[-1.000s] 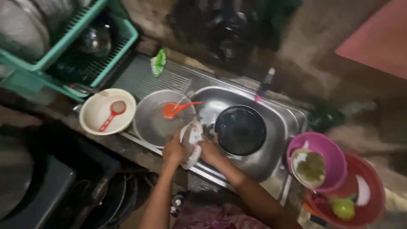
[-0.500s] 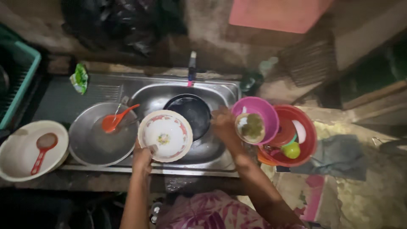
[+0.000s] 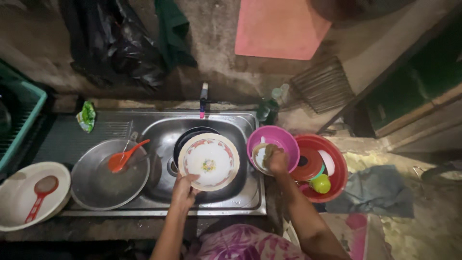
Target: The person washes several dishes and utensils in a kitchen sink using a sponge and running water, then rinses them and places them into a red bucket. The person also briefly stirs a pot of yellow liquid on the stove.
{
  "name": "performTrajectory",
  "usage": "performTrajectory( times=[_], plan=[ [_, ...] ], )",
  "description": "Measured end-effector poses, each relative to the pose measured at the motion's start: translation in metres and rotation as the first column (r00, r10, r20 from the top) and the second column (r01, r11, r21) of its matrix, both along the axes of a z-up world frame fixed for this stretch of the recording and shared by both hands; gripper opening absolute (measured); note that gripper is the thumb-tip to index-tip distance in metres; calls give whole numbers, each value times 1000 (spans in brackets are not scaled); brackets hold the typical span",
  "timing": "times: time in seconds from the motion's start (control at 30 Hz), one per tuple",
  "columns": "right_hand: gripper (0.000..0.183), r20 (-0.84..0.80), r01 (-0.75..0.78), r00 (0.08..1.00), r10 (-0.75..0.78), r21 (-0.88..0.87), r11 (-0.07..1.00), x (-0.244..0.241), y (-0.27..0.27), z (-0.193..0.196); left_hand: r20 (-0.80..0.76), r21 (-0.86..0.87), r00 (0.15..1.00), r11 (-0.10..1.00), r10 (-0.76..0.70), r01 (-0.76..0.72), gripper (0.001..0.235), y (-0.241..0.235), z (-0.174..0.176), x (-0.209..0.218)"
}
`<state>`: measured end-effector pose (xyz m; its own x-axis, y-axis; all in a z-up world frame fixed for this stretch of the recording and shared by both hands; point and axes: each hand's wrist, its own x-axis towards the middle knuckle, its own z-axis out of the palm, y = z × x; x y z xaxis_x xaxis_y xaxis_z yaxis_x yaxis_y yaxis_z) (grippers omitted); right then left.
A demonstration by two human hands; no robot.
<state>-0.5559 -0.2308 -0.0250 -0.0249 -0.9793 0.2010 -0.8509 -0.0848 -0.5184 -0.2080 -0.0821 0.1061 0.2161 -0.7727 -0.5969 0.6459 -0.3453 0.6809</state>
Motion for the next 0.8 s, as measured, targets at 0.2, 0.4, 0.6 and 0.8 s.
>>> performTrajectory(
  times=[0.2,0.4,0.6,0.8],
  plan=[
    [26,364,77,907,-211,351,933,21,-6,85,-6,-69,998,996,54,-55,63,3,8,-9],
    [34,709,-257,705,21,228,939,88,20,180,2,-137,999,989,50,-49,52,1,27,-23],
    [35,293,-428,808,511,-303,851,171,49,167,-56,-251,998,967,39,-52,50,-4,33,-34],
    [47,235,-767,616,751,-39,641,191,73,150,-49,-280,996,957,69,-80,47,-4,22,-22]
  ],
)
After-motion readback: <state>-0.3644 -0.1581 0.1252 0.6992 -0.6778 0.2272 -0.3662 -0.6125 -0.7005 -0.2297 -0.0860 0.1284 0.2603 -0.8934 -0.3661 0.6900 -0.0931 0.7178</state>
